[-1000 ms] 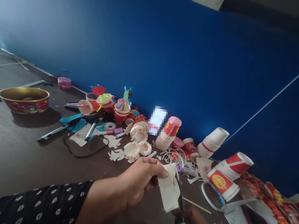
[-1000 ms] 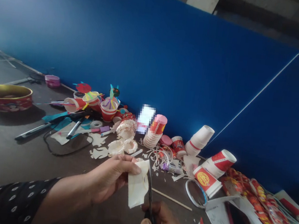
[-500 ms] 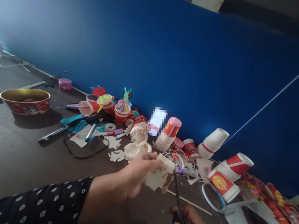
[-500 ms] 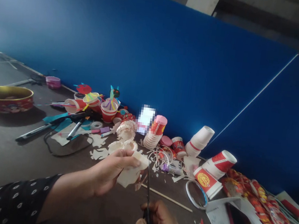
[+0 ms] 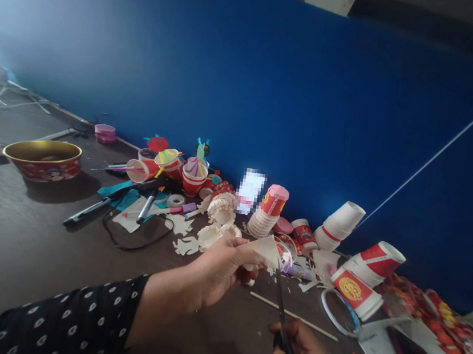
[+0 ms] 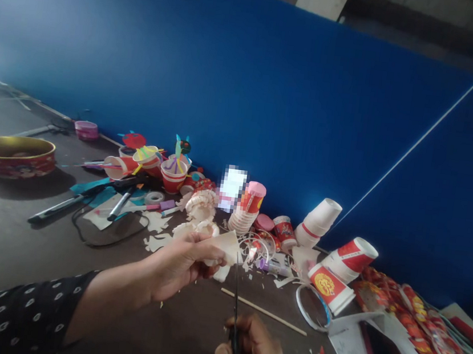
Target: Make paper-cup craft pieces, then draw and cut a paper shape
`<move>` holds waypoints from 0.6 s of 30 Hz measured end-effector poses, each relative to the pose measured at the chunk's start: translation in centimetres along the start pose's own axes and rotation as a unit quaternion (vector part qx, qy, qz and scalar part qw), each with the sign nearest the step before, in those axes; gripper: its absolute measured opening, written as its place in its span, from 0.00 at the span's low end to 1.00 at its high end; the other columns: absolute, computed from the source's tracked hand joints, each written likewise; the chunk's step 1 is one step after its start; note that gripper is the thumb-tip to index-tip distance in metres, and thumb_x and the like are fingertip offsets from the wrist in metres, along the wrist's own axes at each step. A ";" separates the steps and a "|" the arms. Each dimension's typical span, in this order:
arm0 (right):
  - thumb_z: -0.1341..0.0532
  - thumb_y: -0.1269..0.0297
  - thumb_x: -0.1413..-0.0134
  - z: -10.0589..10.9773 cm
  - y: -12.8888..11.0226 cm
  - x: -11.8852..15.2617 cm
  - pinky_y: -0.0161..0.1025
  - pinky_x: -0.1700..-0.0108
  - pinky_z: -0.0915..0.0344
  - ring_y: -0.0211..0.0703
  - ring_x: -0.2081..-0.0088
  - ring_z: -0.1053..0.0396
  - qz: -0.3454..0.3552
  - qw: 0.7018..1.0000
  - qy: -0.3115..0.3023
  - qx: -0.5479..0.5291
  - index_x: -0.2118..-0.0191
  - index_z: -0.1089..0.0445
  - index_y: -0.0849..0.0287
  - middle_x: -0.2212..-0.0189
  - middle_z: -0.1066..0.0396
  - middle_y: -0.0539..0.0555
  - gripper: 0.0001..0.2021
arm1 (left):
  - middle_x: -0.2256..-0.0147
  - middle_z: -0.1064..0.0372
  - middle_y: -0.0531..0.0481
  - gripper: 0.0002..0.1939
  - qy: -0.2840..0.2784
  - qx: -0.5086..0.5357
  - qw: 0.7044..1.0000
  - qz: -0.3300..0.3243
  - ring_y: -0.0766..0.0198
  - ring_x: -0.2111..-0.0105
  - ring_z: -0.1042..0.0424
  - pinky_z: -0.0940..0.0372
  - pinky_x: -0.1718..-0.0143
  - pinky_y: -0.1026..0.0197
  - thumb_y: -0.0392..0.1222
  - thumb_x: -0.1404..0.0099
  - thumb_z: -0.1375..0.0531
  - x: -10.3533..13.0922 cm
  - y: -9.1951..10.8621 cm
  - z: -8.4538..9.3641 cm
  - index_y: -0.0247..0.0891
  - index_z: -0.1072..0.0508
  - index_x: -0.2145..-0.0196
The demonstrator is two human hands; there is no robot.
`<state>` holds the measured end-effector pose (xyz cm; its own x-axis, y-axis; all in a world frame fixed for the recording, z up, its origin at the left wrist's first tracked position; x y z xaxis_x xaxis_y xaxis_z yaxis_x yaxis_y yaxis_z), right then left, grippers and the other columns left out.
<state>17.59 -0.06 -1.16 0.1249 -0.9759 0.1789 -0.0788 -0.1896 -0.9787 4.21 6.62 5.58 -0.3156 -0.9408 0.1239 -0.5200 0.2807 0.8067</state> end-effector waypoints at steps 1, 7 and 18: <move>0.30 0.48 0.70 0.0 0.2 -0.1 0.25 0.89 0.48 0.28 0.88 0.46 -0.004 1.000 -0.001 -0.003 0.70 0.33 0.59 0.89 0.43 0.42 0.23 | 0.78 0.32 0.47 0.04 0.004 -0.001 1.000 0.003 0.71 0.81 0.39 0.47 0.80 0.68 0.33 0.55 0.38 0.0 0.0 0.0 0.30 0.31 0.79; 0.31 0.50 0.65 0.4 0.4 0.0 0.24 0.89 0.49 0.27 0.89 0.46 -0.003 1.000 0.012 0.001 0.70 0.31 0.60 0.88 0.40 0.44 0.20 | 0.79 0.32 0.47 0.03 0.026 -0.014 0.999 0.023 0.70 0.81 0.39 0.47 0.79 0.67 0.31 0.56 0.39 0.4 0.0 0.1 0.30 0.31 0.79; 0.29 0.52 0.68 -0.2 -1.0 0.5 0.24 0.88 0.50 0.26 0.88 0.49 0.030 0.999 0.036 0.027 0.69 0.33 0.60 0.88 0.41 0.42 0.21 | 0.81 0.34 0.50 0.05 0.031 -0.023 0.999 0.033 0.71 0.81 0.39 0.47 0.79 0.68 0.32 0.58 0.38 0.8 -0.5 -0.1 0.30 0.32 0.79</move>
<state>17.54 -0.39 -0.10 0.0497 -0.9911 0.1237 -0.0298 -0.1253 -0.9917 4.29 5.73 5.35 -0.2970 -0.9311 0.2116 -0.4629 0.3343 0.8210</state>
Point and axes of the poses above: each hand's wrist, its own x-axis away from the middle knuckle, its own z-axis out of the back of the hand, y = z × x, the point moved 10 cm from there along -x, towards the middle knuckle
